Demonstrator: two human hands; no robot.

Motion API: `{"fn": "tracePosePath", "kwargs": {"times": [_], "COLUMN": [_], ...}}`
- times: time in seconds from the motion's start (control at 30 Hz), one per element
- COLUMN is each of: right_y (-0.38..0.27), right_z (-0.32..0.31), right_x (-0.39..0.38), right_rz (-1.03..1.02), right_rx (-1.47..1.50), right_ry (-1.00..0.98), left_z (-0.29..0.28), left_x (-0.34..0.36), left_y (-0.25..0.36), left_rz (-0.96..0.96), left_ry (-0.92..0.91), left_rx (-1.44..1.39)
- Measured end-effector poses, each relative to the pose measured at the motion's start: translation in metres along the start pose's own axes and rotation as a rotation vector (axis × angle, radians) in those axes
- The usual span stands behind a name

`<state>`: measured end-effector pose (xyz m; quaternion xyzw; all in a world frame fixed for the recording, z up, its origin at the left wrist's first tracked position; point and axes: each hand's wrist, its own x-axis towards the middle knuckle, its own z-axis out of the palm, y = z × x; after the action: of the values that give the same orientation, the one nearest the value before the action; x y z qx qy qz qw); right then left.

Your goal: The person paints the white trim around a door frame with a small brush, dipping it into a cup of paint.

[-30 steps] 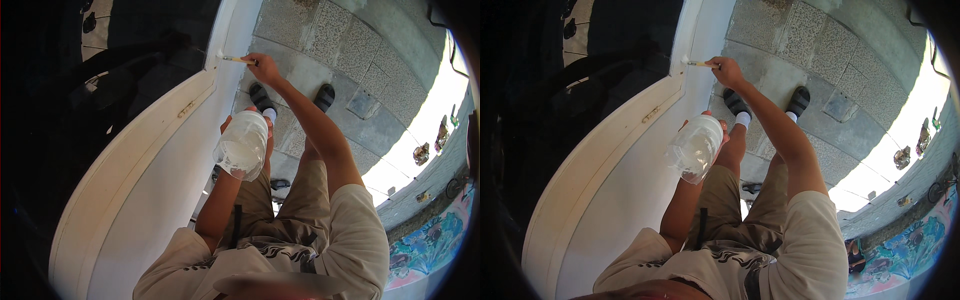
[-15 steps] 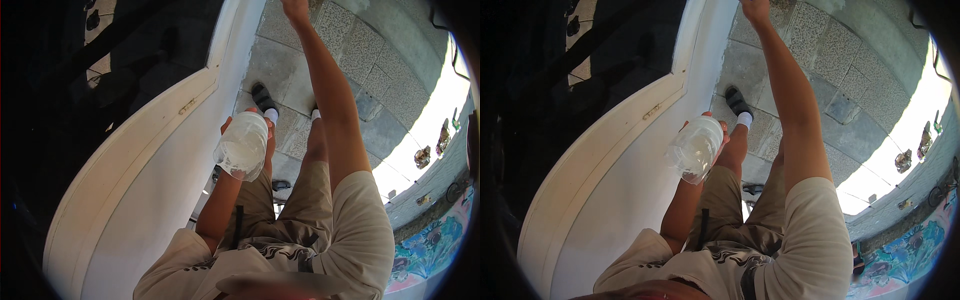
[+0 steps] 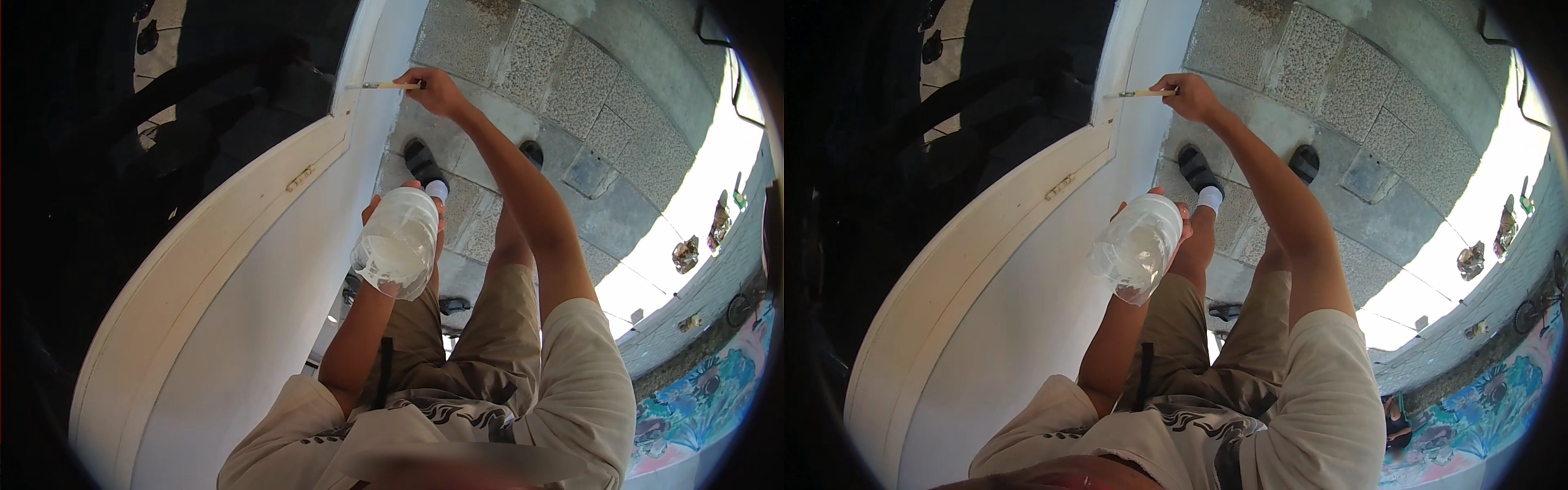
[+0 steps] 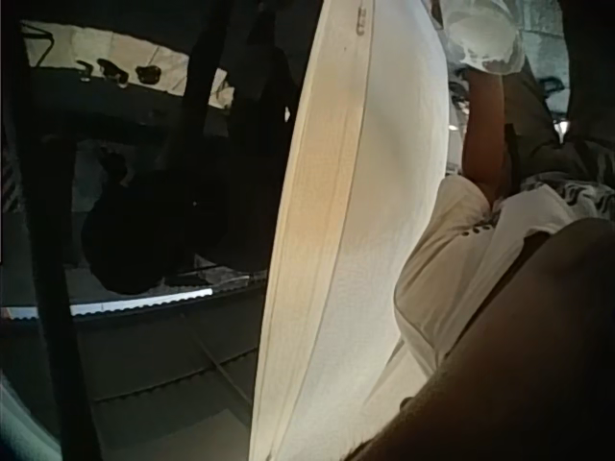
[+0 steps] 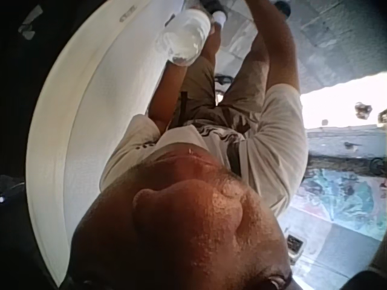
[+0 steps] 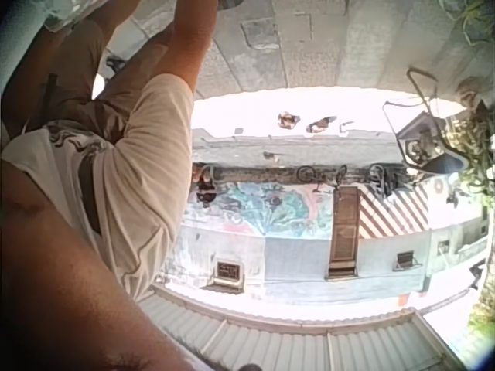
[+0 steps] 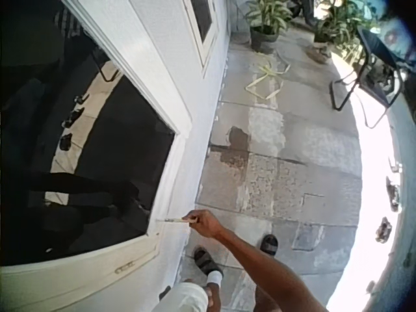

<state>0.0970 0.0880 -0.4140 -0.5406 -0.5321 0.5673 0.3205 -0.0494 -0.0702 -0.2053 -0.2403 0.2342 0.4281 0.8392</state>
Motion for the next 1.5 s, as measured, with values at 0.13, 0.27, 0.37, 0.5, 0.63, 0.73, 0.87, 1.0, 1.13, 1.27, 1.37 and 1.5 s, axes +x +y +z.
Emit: {"fn": "tracePosePath", "kwargs": {"times": [0.13, 0.27, 0.37, 0.5, 0.63, 0.73, 0.87, 1.0, 1.13, 1.27, 1.37, 1.5], "right_y": [0.019, 0.023, 0.030, 0.015, 0.040, 0.008, 0.009, 0.006, 0.000, 0.020, 0.022, 0.030], "right_z": [-0.051, -0.086, -0.095, -0.092, -0.069, -0.018, 0.015, 0.009, -0.033, -0.107, -0.143, -0.156], "right_x": [0.062, 0.099, 0.096, 0.099, 0.092, 0.047, -0.004, -0.009, 0.047, 0.109, 0.142, 0.152], "right_rz": [-0.035, 0.010, -0.059, 0.034, -0.090, -0.066, -0.001, -0.087, -0.059, -0.106, -0.090, -0.084], "right_rx": [-0.088, -0.164, -0.124, 0.007, -0.089, 0.080, 0.067, -0.142, -0.154, -0.194, -0.191, -0.110], "right_ry": [0.168, 0.092, 0.332, 0.671, 0.546, 0.381, 0.176, -0.202, -0.074, 0.054, 0.094, 0.404], "left_z": [-0.009, -0.006, -0.008, -0.012, -0.010, -0.011, -0.008, 0.003, -0.004, -0.003, -0.003, -0.013], "left_x": [0.001, 0.001, -0.003, -0.005, 0.003, -0.005, -0.003, -0.003, 0.000, 0.004, 0.007, 0.002], "left_y": [0.001, 0.001, 0.007, 0.011, -0.004, 0.006, 0.000, -0.001, 0.000, -0.005, -0.005, 0.001], "left_rz": [0.010, 0.035, -0.005, 0.027, -0.005, 0.013, -0.009, -0.014, -0.007, -0.019, 0.037, 0.038], "left_ry": [-0.004, -0.026, -0.074, -0.072, -0.077, -0.084, -0.009, -0.010, -0.037, -0.039, -0.047, -0.058], "left_rx": [0.007, 0.014, 0.054, 0.073, 0.010, 0.043, 0.000, -0.015, 0.025, 0.034, 0.057, 0.095]}}
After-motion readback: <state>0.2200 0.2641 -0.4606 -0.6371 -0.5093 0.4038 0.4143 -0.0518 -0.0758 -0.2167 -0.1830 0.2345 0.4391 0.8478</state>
